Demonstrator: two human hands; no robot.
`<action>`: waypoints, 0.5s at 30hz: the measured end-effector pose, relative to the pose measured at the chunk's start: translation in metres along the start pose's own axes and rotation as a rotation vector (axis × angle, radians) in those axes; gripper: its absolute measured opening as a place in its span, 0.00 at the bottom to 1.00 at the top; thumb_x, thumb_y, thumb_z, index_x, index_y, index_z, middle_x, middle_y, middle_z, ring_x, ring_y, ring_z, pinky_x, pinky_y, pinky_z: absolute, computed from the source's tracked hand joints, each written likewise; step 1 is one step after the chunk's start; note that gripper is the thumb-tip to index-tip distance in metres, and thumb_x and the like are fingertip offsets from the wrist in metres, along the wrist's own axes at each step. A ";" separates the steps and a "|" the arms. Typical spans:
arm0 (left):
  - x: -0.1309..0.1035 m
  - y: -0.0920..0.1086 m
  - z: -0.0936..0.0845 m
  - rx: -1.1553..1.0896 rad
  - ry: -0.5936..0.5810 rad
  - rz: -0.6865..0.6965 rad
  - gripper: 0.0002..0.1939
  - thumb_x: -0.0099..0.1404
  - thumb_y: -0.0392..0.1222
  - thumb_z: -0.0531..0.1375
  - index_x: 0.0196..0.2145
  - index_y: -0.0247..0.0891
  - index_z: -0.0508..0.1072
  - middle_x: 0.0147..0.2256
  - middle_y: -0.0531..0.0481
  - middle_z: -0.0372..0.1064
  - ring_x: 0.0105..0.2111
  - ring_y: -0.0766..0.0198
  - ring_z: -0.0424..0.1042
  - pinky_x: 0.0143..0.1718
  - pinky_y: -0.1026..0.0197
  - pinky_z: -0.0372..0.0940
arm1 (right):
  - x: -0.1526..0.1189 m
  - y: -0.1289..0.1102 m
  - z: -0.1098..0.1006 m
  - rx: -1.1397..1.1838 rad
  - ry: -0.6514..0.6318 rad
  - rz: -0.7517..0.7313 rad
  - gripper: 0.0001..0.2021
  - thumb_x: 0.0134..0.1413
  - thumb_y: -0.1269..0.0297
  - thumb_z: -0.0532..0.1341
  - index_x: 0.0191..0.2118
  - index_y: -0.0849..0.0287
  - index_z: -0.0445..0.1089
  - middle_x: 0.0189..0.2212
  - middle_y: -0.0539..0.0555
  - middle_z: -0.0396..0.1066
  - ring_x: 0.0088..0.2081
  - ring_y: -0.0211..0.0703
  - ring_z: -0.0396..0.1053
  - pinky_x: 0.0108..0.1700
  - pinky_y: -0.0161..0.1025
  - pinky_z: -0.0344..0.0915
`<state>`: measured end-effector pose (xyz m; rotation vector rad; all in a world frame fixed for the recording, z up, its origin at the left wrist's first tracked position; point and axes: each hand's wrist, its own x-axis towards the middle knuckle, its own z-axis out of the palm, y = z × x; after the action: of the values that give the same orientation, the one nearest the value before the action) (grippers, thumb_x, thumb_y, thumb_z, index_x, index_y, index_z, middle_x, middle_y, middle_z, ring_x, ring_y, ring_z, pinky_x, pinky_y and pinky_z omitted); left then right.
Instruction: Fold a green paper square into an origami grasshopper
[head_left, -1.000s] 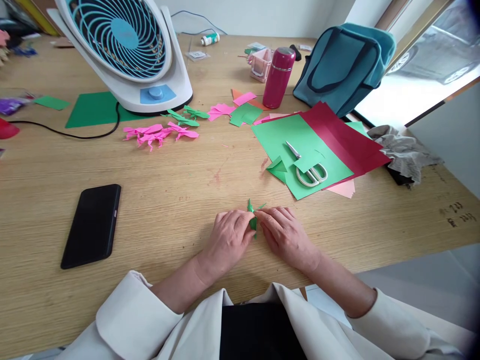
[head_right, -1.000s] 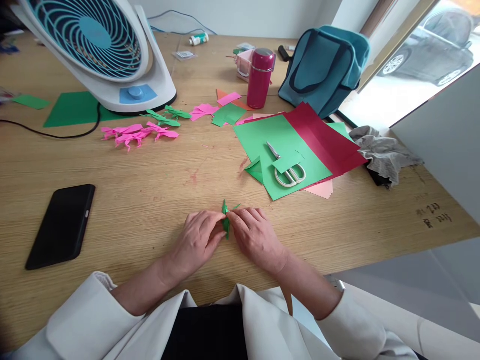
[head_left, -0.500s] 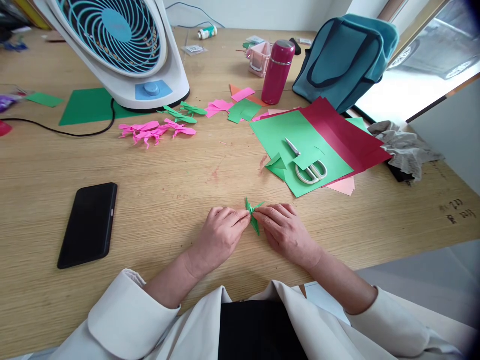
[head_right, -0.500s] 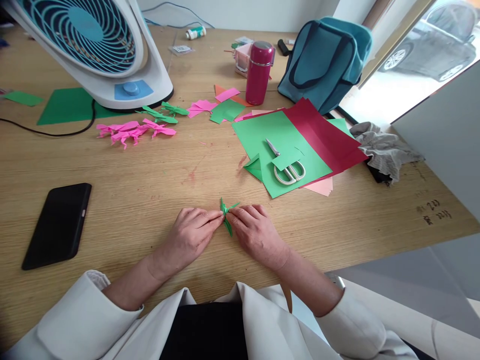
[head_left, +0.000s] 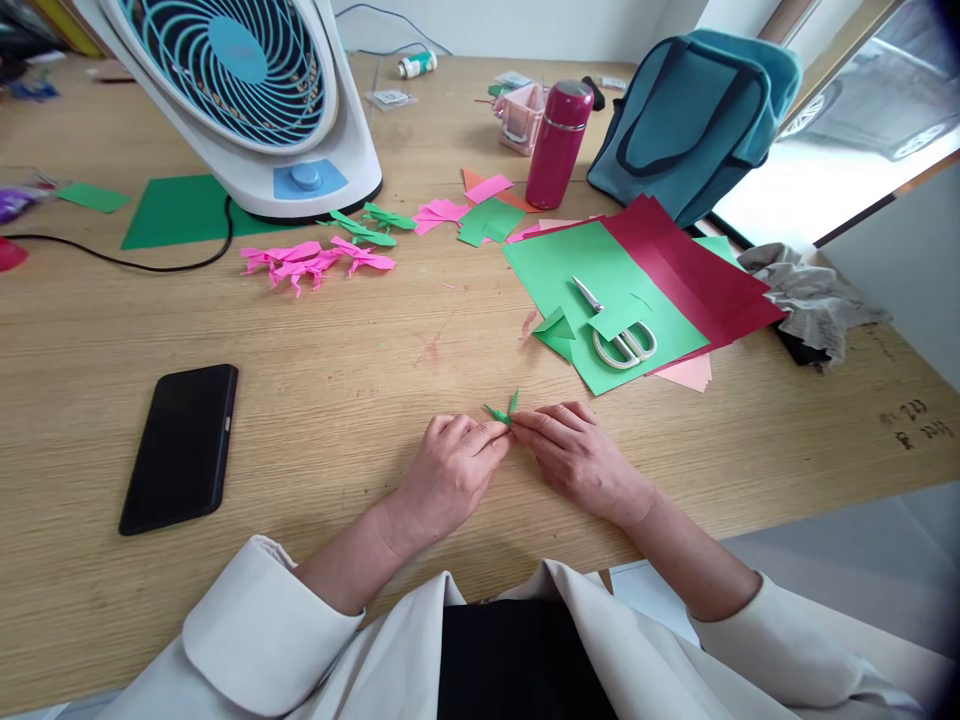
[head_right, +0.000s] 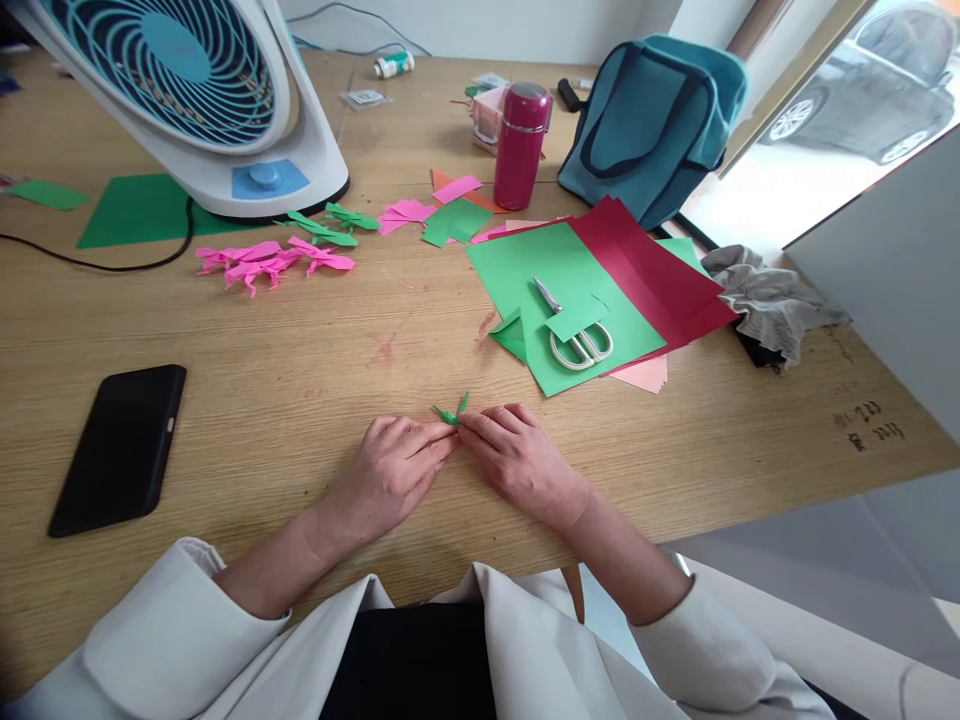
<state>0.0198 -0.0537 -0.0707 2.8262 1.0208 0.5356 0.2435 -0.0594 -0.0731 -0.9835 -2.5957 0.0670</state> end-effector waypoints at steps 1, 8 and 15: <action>0.000 0.000 0.000 -0.001 -0.002 -0.004 0.15 0.71 0.34 0.52 0.52 0.37 0.72 0.50 0.47 0.74 0.41 0.58 0.68 0.43 0.52 0.59 | 0.000 0.000 -0.001 0.002 -0.005 0.003 0.15 0.66 0.74 0.52 0.54 0.65 0.67 0.53 0.61 0.73 0.48 0.50 0.68 0.48 0.48 0.62; 0.001 -0.001 -0.001 -0.084 0.000 -0.044 0.14 0.71 0.34 0.54 0.52 0.37 0.73 0.50 0.47 0.74 0.42 0.59 0.69 0.43 0.53 0.60 | 0.000 -0.001 -0.007 0.043 -0.021 0.041 0.13 0.66 0.74 0.52 0.51 0.64 0.68 0.54 0.61 0.72 0.47 0.47 0.68 0.49 0.47 0.62; 0.008 -0.009 -0.007 -0.257 0.037 -0.149 0.11 0.71 0.34 0.53 0.46 0.39 0.74 0.47 0.48 0.75 0.45 0.61 0.70 0.47 0.54 0.61 | -0.001 0.000 -0.010 0.006 -0.052 -0.005 0.16 0.66 0.73 0.53 0.56 0.63 0.68 0.56 0.62 0.70 0.46 0.49 0.67 0.48 0.49 0.61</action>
<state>0.0177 -0.0414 -0.0638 2.5038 1.0724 0.6530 0.2478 -0.0610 -0.0646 -0.9860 -2.6428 0.1005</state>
